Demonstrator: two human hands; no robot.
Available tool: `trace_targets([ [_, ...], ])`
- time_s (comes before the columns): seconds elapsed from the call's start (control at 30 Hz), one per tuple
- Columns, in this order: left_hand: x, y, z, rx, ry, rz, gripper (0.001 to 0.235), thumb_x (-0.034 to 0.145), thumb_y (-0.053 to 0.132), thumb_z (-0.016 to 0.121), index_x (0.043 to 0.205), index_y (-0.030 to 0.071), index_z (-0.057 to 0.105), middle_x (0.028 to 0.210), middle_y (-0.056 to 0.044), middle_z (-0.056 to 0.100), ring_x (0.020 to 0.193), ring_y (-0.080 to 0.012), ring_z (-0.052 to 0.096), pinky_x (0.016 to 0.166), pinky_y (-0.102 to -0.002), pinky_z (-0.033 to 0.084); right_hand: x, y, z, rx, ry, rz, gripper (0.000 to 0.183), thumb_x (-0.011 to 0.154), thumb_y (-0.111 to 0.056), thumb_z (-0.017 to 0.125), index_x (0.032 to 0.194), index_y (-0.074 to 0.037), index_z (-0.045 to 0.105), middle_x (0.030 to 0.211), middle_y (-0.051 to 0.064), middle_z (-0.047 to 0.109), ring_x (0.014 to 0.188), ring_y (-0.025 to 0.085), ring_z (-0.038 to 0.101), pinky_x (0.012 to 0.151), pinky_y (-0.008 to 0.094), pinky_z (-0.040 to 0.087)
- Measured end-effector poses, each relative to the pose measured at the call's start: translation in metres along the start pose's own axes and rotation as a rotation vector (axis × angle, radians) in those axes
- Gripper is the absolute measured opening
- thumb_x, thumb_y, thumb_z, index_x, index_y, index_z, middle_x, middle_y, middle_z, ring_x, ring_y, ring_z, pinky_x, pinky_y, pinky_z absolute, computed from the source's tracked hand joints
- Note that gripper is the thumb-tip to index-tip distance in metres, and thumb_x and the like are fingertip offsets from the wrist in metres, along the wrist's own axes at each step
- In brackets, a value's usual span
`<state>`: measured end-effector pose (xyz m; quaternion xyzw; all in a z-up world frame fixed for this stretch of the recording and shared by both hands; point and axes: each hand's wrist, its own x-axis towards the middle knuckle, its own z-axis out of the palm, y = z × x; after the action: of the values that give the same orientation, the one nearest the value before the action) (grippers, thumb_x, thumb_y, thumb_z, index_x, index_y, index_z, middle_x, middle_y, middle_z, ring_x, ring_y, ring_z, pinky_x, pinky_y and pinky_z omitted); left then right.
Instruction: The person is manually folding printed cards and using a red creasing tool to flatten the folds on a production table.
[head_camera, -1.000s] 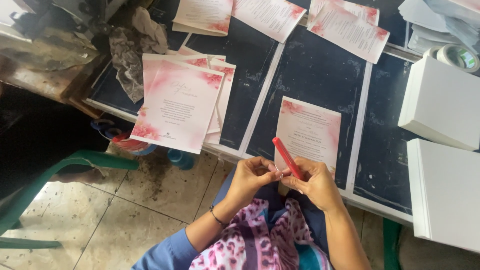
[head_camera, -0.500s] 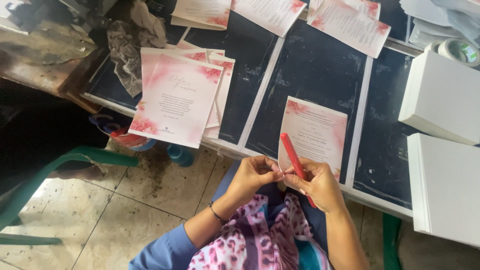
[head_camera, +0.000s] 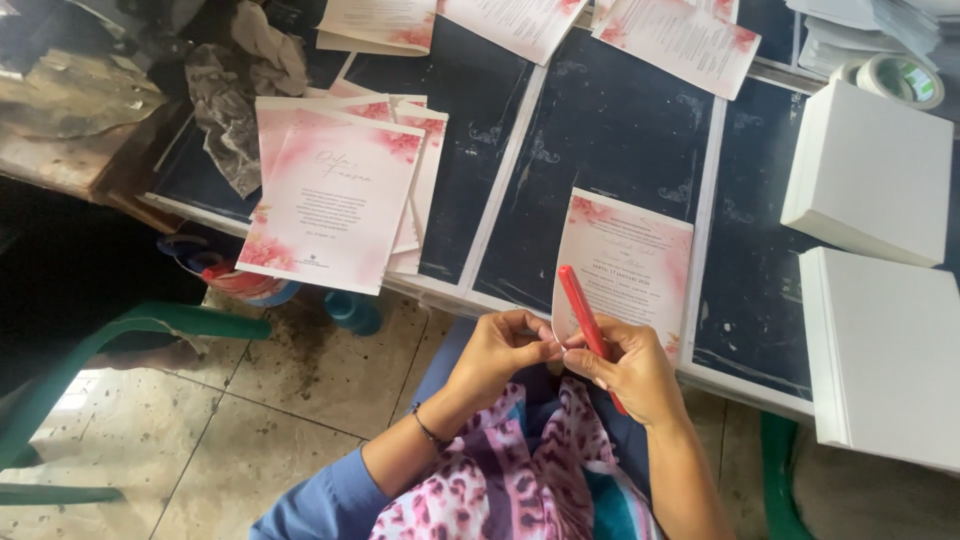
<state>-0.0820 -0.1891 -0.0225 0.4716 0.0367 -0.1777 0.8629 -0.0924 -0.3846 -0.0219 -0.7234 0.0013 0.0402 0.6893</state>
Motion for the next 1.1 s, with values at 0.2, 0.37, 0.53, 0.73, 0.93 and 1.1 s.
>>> trace_targets([
  [0.2, 0.001, -0.004, 0.001, 0.022, -0.013, -0.027, 0.024, 0.076, -0.001, 0.087, 0.092, -0.010, 0.072, 0.075, -0.016, 0.073, 0.070, -0.0205, 0.076, 0.067, -0.030, 0.065, -0.007, 0.001, -0.002, 0.031, 0.004, 0.031, 0.016, 0.075, 0.002, 0.089, 0.086, 0.004, 0.079, 0.070, 0.010, 0.071, 0.036, 0.006, 0.049, 0.033, 0.018, 0.041],
  [0.37, -0.003, 0.003, 0.004, 0.143, -0.123, 0.040, 0.011, 0.082, 0.000, 0.075, 0.082, 0.006, 0.066, 0.077, -0.004, 0.072, 0.073, -0.0123, 0.072, 0.073, -0.025, 0.059, -0.023, -0.048, 0.018, -0.515, 0.096, 0.052, 0.004, 0.083, -0.018, 0.079, 0.084, -0.014, 0.077, 0.078, -0.003, 0.077, 0.069, 0.011, 0.065, 0.069, 0.026, 0.052],
  [0.53, 0.003, 0.013, 0.001, 0.267, -0.166, 0.066, 0.012, 0.083, -0.004, 0.074, 0.086, 0.004, 0.066, 0.079, -0.007, 0.074, 0.072, -0.0114, 0.072, 0.067, -0.022, 0.058, -0.038, -0.043, 0.013, -0.632, 0.365, -0.257, 0.015, 0.083, -0.003, 0.069, 0.090, -0.015, 0.064, 0.067, -0.002, 0.055, 0.059, 0.013, 0.050, 0.060, 0.028, 0.043],
  [0.73, 0.018, 0.074, -0.058, 0.860, 0.089, 0.261, 0.010, 0.074, 0.006, 0.072, 0.083, 0.011, 0.072, 0.071, 0.001, 0.070, 0.062, -0.0059, 0.060, 0.054, -0.022, 0.045, -0.047, -0.004, -0.111, -0.746, 0.788, -0.284, 0.010, 0.093, -0.001, 0.070, 0.100, -0.007, 0.065, 0.085, 0.007, 0.062, 0.080, 0.024, 0.059, 0.084, 0.038, 0.047],
  [0.93, 0.007, 0.099, -0.064, 1.078, 0.276, 0.222, 0.021, 0.076, 0.000, 0.071, 0.093, 0.009, 0.063, 0.077, -0.004, 0.065, 0.067, -0.0159, 0.063, 0.065, -0.031, 0.052, -0.068, 0.027, -0.108, -0.978, 0.659, -0.075, 0.011, 0.082, -0.011, 0.067, 0.086, -0.012, 0.057, 0.067, 0.011, 0.056, 0.063, 0.034, 0.052, 0.070, 0.047, 0.043],
  [1.1, 0.003, 0.084, -0.063, 1.387, 0.275, 0.292, 0.039, 0.074, 0.003, 0.059, 0.107, 0.013, 0.077, 0.085, -0.007, 0.057, 0.076, -0.0289, 0.063, 0.081, -0.038, 0.048, -0.065, -0.001, -0.145, -0.935, 0.477, 0.312, 0.012, 0.080, -0.024, 0.076, 0.091, -0.019, 0.073, 0.078, 0.000, 0.076, 0.066, 0.020, 0.063, 0.071, 0.036, 0.049],
])
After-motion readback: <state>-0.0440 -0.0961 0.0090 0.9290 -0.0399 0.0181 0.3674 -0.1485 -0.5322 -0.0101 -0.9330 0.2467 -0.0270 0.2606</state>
